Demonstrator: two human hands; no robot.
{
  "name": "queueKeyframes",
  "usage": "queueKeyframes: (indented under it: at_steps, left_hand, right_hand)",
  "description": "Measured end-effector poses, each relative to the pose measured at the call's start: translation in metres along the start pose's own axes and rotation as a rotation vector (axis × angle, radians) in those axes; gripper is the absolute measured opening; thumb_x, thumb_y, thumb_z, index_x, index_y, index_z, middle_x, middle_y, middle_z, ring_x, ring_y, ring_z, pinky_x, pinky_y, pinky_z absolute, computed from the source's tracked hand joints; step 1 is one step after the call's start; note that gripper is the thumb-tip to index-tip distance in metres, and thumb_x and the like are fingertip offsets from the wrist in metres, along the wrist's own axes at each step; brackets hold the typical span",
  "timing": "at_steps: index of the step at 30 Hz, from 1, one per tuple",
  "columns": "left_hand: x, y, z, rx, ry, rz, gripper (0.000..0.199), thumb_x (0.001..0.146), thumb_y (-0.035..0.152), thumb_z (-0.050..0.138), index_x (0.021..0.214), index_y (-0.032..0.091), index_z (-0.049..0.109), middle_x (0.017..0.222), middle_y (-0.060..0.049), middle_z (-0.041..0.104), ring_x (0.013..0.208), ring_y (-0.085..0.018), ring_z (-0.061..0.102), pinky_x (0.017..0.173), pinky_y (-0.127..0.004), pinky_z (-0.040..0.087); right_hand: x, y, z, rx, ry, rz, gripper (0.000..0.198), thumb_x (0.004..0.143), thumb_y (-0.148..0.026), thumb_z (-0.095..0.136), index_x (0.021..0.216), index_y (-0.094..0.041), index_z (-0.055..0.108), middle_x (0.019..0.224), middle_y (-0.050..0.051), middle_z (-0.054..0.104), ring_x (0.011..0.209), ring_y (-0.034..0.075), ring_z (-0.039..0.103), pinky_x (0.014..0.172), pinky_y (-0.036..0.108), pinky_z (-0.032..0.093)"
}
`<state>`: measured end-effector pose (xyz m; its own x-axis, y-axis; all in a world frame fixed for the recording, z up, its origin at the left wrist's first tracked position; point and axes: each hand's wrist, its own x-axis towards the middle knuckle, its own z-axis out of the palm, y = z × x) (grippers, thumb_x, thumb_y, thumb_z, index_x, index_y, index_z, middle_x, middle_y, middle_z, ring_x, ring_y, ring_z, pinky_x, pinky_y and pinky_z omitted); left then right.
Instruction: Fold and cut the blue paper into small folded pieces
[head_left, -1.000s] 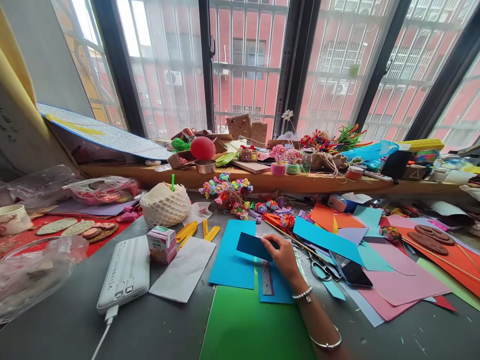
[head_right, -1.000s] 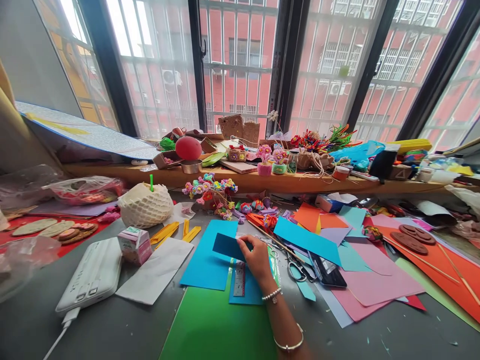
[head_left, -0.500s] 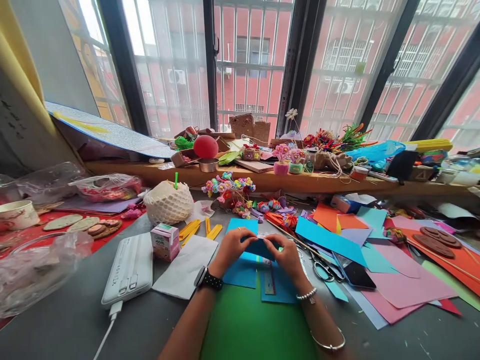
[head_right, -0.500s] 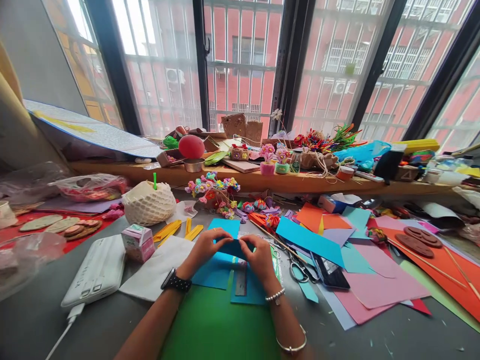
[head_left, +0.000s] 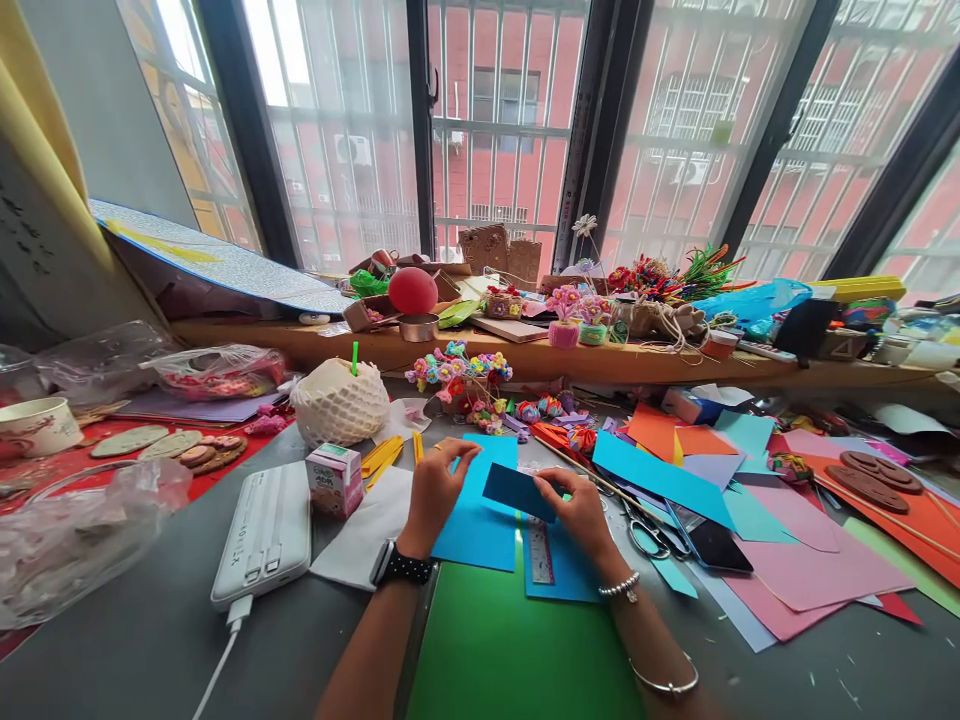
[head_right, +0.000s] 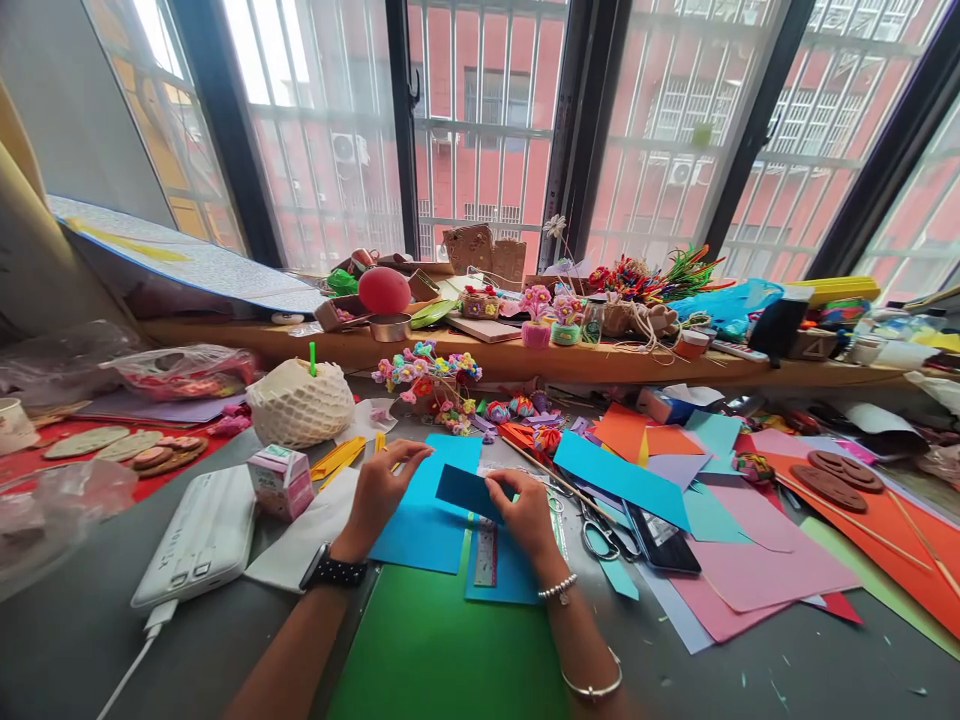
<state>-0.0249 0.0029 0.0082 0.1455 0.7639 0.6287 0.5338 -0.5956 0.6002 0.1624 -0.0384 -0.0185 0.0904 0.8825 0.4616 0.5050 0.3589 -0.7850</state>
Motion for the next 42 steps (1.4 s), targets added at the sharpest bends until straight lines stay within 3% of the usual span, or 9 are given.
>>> queueKeyframes:
  at_steps: [3,6,14,21,28,30,33,38,42]
  left_hand:
    - [-0.004,0.009,0.009,0.081,-0.182,0.134,0.015,0.078,0.025,0.051,0.083,0.020,0.064,0.085,-0.004,0.064,0.081,-0.018,0.057,0.073,-0.029,0.043]
    - [-0.007,0.014,0.014,0.147,-0.320,0.133,0.011,0.076,0.022,0.054,0.074,0.019,0.064,0.075,-0.003,0.065,0.073,-0.017,0.057,0.067,-0.027,0.042]
    - [-0.004,0.006,0.004,0.087,-0.222,-0.024,0.015,0.078,0.024,0.050,0.073,0.017,0.062,0.077,-0.003,0.065,0.074,-0.017,0.058,0.067,-0.027,0.042]
    - [-0.004,0.010,0.010,-0.105,-0.264,-0.078,0.017,0.075,0.031,0.051,0.070,0.018,0.062,0.074,-0.002,0.066,0.071,-0.015,0.059,0.065,-0.024,0.044]
    - [0.000,0.003,0.003,-0.118,-0.045,-0.186,0.023,0.078,0.036,0.047,0.074,0.016,0.059,0.071,-0.002,0.064,0.068,-0.016,0.060,0.064,-0.026,0.046]
    - [-0.002,0.001,0.003,0.012,0.049,-0.143,0.022,0.080,0.034,0.045,0.076,0.017,0.058,0.073,-0.004,0.063,0.070,-0.017,0.060,0.066,-0.029,0.045]
    - [-0.006,0.007,0.008,0.207,0.091,0.065,0.020,0.081,0.031,0.046,0.087,0.017,0.058,0.086,-0.006,0.062,0.082,-0.020,0.057,0.074,-0.034,0.044]
    - [-0.014,0.025,0.020,0.249,-0.175,0.391,0.050,0.069,0.035,0.063,0.114,0.020,0.047,0.109,-0.007,0.056,0.102,-0.024,0.050,0.093,-0.042,0.035]
    - [-0.016,0.027,0.027,0.220,-0.287,0.400,0.057,0.069,0.029,0.063,0.121,0.022,0.040,0.114,-0.008,0.053,0.105,-0.024,0.048,0.095,-0.044,0.032]
  right_hand:
    - [0.000,-0.004,0.003,0.030,-0.052,-0.061,0.021,0.075,-0.032,0.051,0.076,-0.019,0.066,0.079,0.005,0.068,0.075,0.020,0.061,0.068,0.031,0.047]
    - [0.001,-0.004,0.003,0.041,-0.075,-0.077,0.020,0.074,-0.033,0.052,0.076,-0.020,0.067,0.080,0.005,0.068,0.077,0.021,0.061,0.071,0.032,0.047]
    - [0.006,0.012,-0.017,0.102,0.143,0.172,0.030,0.073,-0.042,0.053,0.077,-0.016,0.065,0.077,0.008,0.067,0.073,0.022,0.062,0.068,0.033,0.047]
    - [0.006,0.000,-0.007,0.197,-0.077,0.096,0.029,0.070,-0.044,0.056,0.072,-0.015,0.063,0.071,0.004,0.064,0.066,0.018,0.059,0.059,0.027,0.045]
    - [0.005,0.002,-0.015,0.250,0.037,0.178,0.032,0.070,-0.047,0.055,0.065,-0.015,0.056,0.063,0.002,0.057,0.058,0.015,0.052,0.051,0.024,0.040]
    - [0.005,0.001,-0.016,0.247,0.033,0.190,0.033,0.069,-0.048,0.055,0.063,-0.016,0.055,0.061,0.001,0.054,0.056,0.015,0.050,0.050,0.023,0.039]
    - [0.005,-0.002,-0.013,0.231,0.022,0.190,0.034,0.069,-0.048,0.055,0.059,-0.016,0.051,0.057,-0.001,0.050,0.054,0.013,0.047,0.048,0.023,0.037]
    - [0.004,-0.002,-0.006,0.247,0.005,0.154,0.034,0.069,-0.048,0.055,0.057,-0.017,0.049,0.053,-0.002,0.047,0.052,0.012,0.044,0.047,0.022,0.035]
    - [0.004,-0.002,-0.004,0.249,0.011,0.134,0.033,0.070,-0.046,0.055,0.057,-0.016,0.053,0.054,-0.002,0.051,0.053,0.012,0.047,0.048,0.022,0.037]
